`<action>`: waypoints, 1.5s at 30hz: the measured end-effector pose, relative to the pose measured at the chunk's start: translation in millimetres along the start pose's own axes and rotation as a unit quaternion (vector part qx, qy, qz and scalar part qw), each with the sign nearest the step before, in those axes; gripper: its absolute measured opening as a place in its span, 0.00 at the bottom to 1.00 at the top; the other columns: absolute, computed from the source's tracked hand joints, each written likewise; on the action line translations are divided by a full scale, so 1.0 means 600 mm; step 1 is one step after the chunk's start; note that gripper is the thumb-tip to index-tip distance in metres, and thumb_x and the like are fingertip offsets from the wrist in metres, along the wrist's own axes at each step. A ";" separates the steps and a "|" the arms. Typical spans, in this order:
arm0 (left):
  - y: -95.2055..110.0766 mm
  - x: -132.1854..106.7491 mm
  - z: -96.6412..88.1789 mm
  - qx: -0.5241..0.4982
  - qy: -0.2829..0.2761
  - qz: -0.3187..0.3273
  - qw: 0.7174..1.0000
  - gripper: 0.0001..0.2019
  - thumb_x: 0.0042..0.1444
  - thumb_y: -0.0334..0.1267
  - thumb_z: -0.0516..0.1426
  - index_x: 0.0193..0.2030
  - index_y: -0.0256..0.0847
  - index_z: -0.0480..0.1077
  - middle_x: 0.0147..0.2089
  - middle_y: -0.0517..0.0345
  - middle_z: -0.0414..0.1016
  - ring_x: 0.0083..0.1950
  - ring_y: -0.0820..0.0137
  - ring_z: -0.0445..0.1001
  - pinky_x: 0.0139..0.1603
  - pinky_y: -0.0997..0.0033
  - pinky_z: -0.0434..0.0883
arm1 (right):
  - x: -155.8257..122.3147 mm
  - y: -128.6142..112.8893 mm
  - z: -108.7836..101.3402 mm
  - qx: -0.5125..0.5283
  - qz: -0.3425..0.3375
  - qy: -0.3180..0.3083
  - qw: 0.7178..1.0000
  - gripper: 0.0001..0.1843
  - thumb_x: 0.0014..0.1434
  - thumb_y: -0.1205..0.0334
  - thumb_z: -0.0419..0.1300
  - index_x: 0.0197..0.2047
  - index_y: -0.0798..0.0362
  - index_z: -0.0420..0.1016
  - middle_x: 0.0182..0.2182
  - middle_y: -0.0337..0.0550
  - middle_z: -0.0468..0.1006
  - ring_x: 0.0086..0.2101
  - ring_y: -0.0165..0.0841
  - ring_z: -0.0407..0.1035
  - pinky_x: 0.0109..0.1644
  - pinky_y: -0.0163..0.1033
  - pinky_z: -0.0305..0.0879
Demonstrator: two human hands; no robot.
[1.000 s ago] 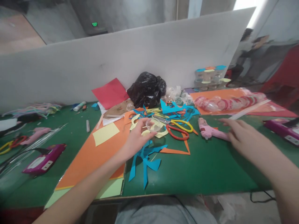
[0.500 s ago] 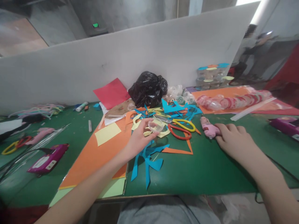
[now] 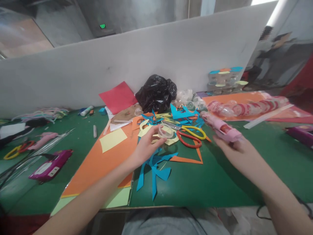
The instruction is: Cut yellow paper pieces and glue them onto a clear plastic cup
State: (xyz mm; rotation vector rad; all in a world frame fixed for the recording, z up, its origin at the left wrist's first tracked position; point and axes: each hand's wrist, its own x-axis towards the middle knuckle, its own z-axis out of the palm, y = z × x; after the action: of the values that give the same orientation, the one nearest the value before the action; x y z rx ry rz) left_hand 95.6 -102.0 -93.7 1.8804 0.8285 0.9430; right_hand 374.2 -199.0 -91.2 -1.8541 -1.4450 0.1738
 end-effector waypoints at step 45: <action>0.002 -0.006 0.019 -0.035 -0.018 -0.026 0.999 0.17 0.56 0.41 0.63 0.50 0.40 0.69 0.48 0.54 0.76 0.48 0.67 0.74 0.47 0.67 0.72 | -0.044 -0.050 0.058 0.247 0.107 -0.224 0.937 0.44 0.41 0.16 0.56 0.31 0.55 0.71 0.23 0.43 0.71 0.22 0.32 0.64 0.29 0.40 0.66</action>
State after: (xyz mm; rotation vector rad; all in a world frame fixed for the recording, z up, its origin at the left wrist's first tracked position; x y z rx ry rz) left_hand 103.7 -109.8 -97.6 1.8023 0.8086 0.8929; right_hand 323.5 -203.4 -105.1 -1.5965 -1.3177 1.0276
